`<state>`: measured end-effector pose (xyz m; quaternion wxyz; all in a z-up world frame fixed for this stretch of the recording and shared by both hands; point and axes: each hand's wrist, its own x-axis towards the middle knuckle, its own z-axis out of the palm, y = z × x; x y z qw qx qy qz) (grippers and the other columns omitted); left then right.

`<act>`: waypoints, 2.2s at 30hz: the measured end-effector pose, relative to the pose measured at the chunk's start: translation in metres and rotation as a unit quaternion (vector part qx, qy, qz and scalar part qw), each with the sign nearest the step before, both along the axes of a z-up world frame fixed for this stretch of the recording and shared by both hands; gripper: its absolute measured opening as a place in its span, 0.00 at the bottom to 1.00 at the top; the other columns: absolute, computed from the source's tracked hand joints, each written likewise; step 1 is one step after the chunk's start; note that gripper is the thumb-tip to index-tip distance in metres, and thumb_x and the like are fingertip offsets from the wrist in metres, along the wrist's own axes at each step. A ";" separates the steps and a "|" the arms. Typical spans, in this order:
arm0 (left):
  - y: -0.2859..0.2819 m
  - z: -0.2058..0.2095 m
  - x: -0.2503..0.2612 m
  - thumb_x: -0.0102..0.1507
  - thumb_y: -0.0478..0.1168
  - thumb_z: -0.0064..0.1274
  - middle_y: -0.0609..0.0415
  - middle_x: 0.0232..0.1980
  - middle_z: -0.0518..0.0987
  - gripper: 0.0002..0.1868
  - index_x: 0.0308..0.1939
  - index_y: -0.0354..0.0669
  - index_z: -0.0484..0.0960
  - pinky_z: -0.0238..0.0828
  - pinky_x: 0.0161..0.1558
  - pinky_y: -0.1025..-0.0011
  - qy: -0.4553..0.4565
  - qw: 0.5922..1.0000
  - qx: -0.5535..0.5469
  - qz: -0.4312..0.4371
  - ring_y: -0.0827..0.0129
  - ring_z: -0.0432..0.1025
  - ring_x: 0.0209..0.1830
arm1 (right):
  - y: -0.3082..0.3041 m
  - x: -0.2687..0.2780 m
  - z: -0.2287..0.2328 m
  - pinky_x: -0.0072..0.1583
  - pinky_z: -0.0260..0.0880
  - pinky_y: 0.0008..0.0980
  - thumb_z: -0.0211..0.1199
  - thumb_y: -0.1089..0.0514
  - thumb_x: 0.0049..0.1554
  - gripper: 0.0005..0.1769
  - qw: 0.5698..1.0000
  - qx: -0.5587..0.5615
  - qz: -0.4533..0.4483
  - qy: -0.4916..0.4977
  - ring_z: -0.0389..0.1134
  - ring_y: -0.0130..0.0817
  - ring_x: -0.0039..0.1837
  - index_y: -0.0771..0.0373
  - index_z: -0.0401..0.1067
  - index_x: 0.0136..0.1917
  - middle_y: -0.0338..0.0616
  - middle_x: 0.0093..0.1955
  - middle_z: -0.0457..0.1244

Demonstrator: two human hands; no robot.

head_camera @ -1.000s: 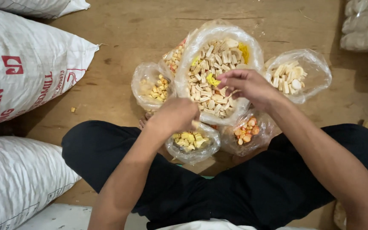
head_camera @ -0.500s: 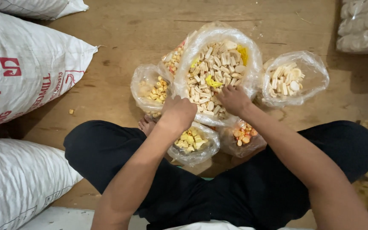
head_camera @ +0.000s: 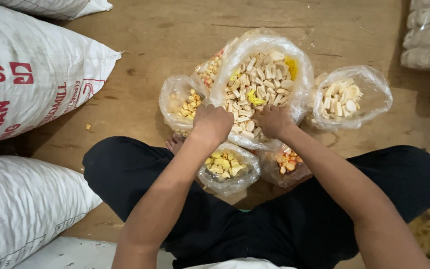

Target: Mixing and packing various types of snacks from smaller bags into a larger central bag while sitting on the floor.

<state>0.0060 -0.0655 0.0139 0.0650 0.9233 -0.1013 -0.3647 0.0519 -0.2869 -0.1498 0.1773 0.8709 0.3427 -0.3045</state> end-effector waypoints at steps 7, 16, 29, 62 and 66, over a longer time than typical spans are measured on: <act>-0.001 -0.008 0.000 0.64 0.35 0.51 0.42 0.50 0.85 0.12 0.47 0.42 0.89 0.65 0.59 0.44 0.004 1.000 -0.002 -0.006 0.41 0.76 0.58 | -0.022 0.009 -0.029 0.51 0.75 0.49 0.61 0.50 0.56 0.16 0.998 0.047 0.038 -0.019 0.75 0.44 0.54 0.42 0.76 0.58 0.41 0.53 0.70; -0.010 -0.006 -0.005 0.62 0.39 0.55 0.43 0.51 0.85 0.13 0.49 0.45 0.89 0.66 0.59 0.43 0.025 0.999 0.017 -0.023 0.42 0.76 0.59 | -0.021 0.019 0.058 0.55 0.76 0.51 0.58 0.49 0.59 0.18 0.988 0.146 -0.038 0.021 0.74 0.47 0.59 0.41 0.71 0.64 0.43 0.55 0.69; -0.077 -0.097 -0.011 0.70 0.44 0.46 0.38 0.66 0.73 0.22 0.68 0.46 0.73 0.63 0.64 0.41 -0.009 0.993 -0.072 -0.091 0.40 0.68 0.67 | -0.102 0.051 0.225 0.62 0.71 0.62 0.60 0.45 0.57 0.27 0.953 0.084 -0.288 0.032 0.71 0.58 0.64 0.50 0.72 0.69 0.45 0.58 0.73; -0.073 -0.077 0.020 0.58 0.39 0.62 0.45 0.39 0.85 0.09 0.40 0.41 0.80 0.74 0.43 0.55 -0.083 0.899 -0.400 0.156 0.51 0.79 0.39 | -0.046 0.028 0.206 0.60 0.70 0.69 0.64 0.52 0.57 0.26 0.962 0.077 -0.247 0.085 0.68 0.66 0.66 0.53 0.72 0.68 0.55 0.68 0.64; -0.076 -0.044 0.029 0.56 0.39 0.63 0.56 0.37 0.86 0.10 0.38 0.46 0.78 0.69 0.37 0.74 -0.074 0.818 -0.520 0.235 0.72 0.74 0.31 | -0.041 0.028 0.218 0.60 0.71 0.66 0.59 0.51 0.60 0.20 0.961 0.091 -0.239 0.108 0.68 0.63 0.66 0.53 0.75 0.65 0.53 0.64 0.67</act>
